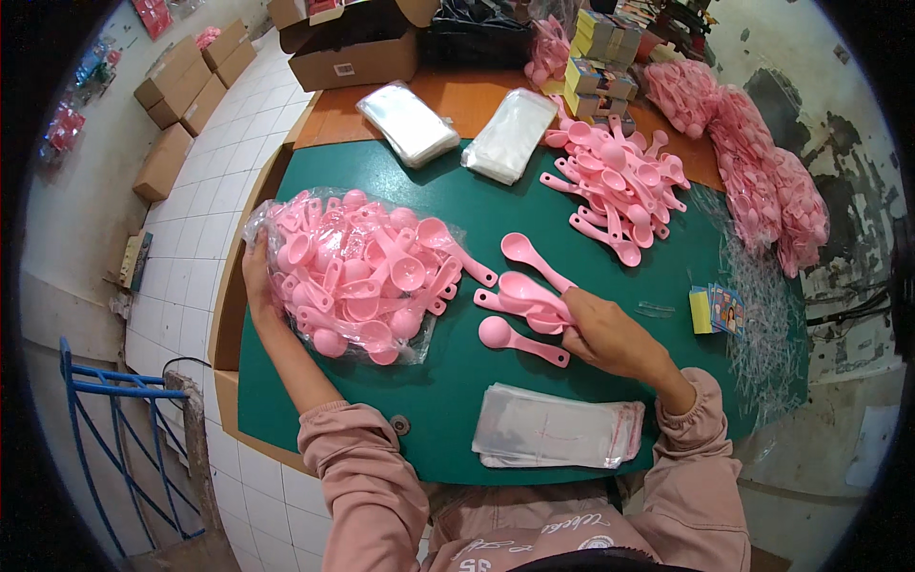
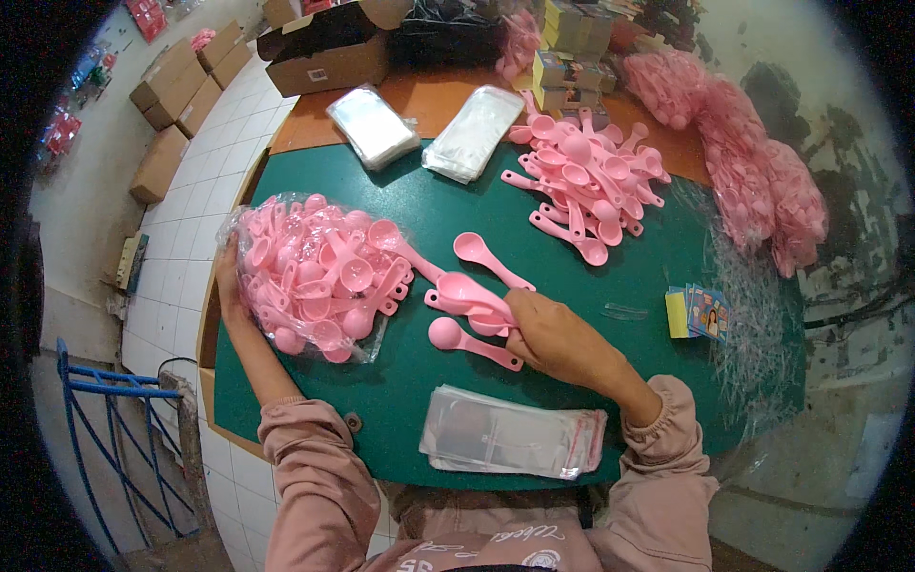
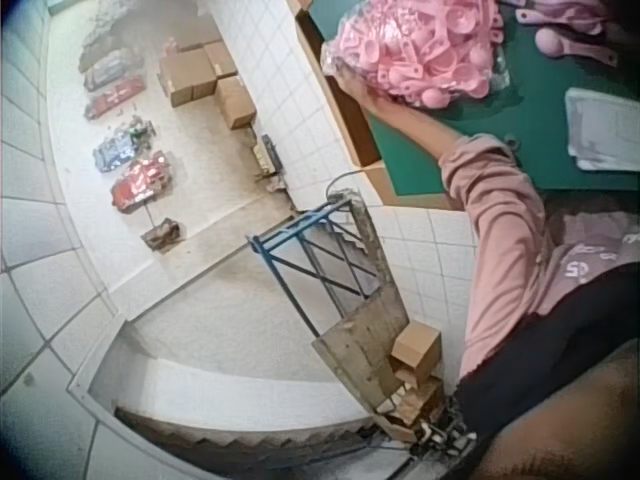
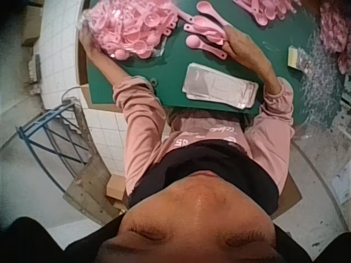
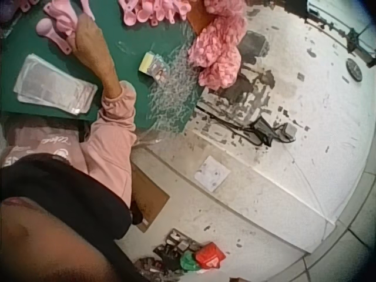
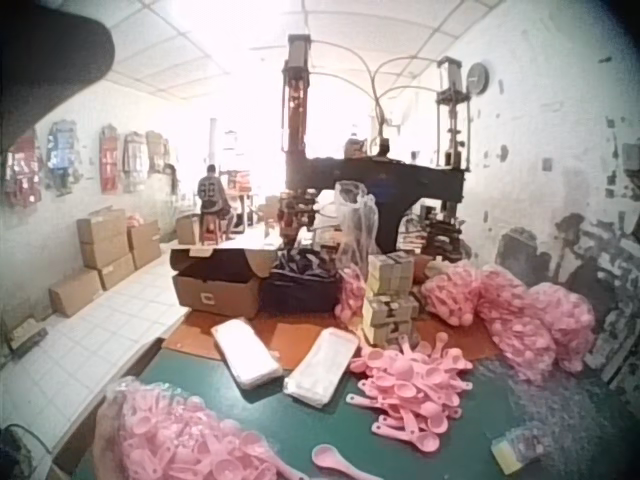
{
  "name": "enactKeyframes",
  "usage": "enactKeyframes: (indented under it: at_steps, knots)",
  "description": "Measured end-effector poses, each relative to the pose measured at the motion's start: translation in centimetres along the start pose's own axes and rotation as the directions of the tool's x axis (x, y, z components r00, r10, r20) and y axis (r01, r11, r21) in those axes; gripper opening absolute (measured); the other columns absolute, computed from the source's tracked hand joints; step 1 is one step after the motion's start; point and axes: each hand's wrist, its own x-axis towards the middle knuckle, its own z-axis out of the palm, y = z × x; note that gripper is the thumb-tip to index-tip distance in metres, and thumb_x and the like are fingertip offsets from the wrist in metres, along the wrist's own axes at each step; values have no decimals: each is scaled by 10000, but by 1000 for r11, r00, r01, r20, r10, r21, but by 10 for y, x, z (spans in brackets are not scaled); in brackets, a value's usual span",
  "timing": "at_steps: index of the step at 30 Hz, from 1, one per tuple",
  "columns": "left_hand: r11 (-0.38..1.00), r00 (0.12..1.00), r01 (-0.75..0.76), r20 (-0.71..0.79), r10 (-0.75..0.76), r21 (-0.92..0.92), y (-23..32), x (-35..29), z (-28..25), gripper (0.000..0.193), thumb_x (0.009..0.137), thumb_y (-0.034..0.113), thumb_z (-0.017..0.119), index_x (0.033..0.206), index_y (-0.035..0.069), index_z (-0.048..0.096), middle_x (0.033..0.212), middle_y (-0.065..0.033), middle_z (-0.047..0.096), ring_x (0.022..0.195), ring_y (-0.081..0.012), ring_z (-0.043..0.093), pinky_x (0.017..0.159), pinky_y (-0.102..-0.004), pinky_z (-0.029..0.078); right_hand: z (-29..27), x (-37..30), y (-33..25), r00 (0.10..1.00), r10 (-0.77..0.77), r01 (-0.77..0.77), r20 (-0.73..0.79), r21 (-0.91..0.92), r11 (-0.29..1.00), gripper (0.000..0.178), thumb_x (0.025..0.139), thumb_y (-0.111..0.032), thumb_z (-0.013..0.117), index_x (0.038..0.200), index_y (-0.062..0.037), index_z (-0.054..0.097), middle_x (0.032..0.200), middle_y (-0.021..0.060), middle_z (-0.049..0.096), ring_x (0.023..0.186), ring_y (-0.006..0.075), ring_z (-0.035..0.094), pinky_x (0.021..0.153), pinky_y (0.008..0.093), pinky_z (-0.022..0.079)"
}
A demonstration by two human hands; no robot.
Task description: The person unpacks pink plastic spoons from a large bag and places them on a green table. They then pick up individual spoons, place them into small clear plastic bags with yellow paper inserts, and seal the bags. The person repeats this process for several spoons.
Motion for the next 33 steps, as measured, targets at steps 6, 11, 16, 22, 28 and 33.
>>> enactKeyframes:
  at_steps: [6, 11, 16, 22, 28, 33]
  knots:
    - [997, 998, 56, 2, -56, -55, 6, -10, 19, 422, 906, 275, 467, 1223, -4, 445, 1142, -129, 536, 994, -225, 562, 831, -332, 479, 20, 21, 0, 966, 5, -64, -257, -221, 973, 275, 751, -125, 582, 926, -2, 408, 803, 171, 533, 751, 351, 554, 591, 418, 461]
    - [1000, 998, 12, -54, -12, -9, 9, -16, 20, 410, 900, 278, 488, 1204, 2, 468, 1105, -100, 553, 955, -191, 565, 811, -306, 465, 20, 27, -9, 998, -24, -4, -57, -445, 896, 243, 733, -173, 597, 826, -14, 439, 682, 131, 567, 651, 298, 587, 556, 396, 448]
    - [999, 998, 30, -62, -31, -17, 5, -11, 17, 397, 888, 283, 512, 1171, 4, 500, 1066, -78, 563, 912, -161, 562, 794, -289, 452, 26, 25, 2, 990, -133, 104, -45, -401, 910, 250, 688, -176, 640, 789, -45, 454, 613, 123, 572, 589, 305, 579, 531, 390, 408]
    - [998, 998, 50, -41, -51, -23, 1, -7, 3, 420, 884, 276, 521, 1201, 3, 483, 1101, -83, 552, 945, -164, 555, 804, -285, 449, -30, 32, 24, 978, 69, -109, -197, -202, 973, 209, 705, -162, 635, 820, -51, 501, 750, 179, 580, 712, 365, 562, 613, 422, 426]
    - [1000, 1000, 7, -17, -7, -10, 0, -3, 15, 420, 886, 273, 516, 1208, 6, 478, 1109, -83, 549, 954, -165, 552, 815, -288, 443, -120, 47, 79, 885, 225, -377, -409, -342, 861, 414, 702, -103, 637, 1084, -13, 506, 897, 216, 578, 821, 363, 553, 709, 428, 440]
    - [999, 999, 28, -27, -27, 18, 1, -6, 7, 446, 889, 293, 508, 1222, 0, 465, 1132, -91, 537, 982, -173, 539, 834, -292, 434, -65, 48, 46, 880, -316, 81, -354, -544, 835, 718, 669, -230, 715, 1250, 10, 367, 1108, 203, 456, 1026, 330, 466, 847, 401, 408]
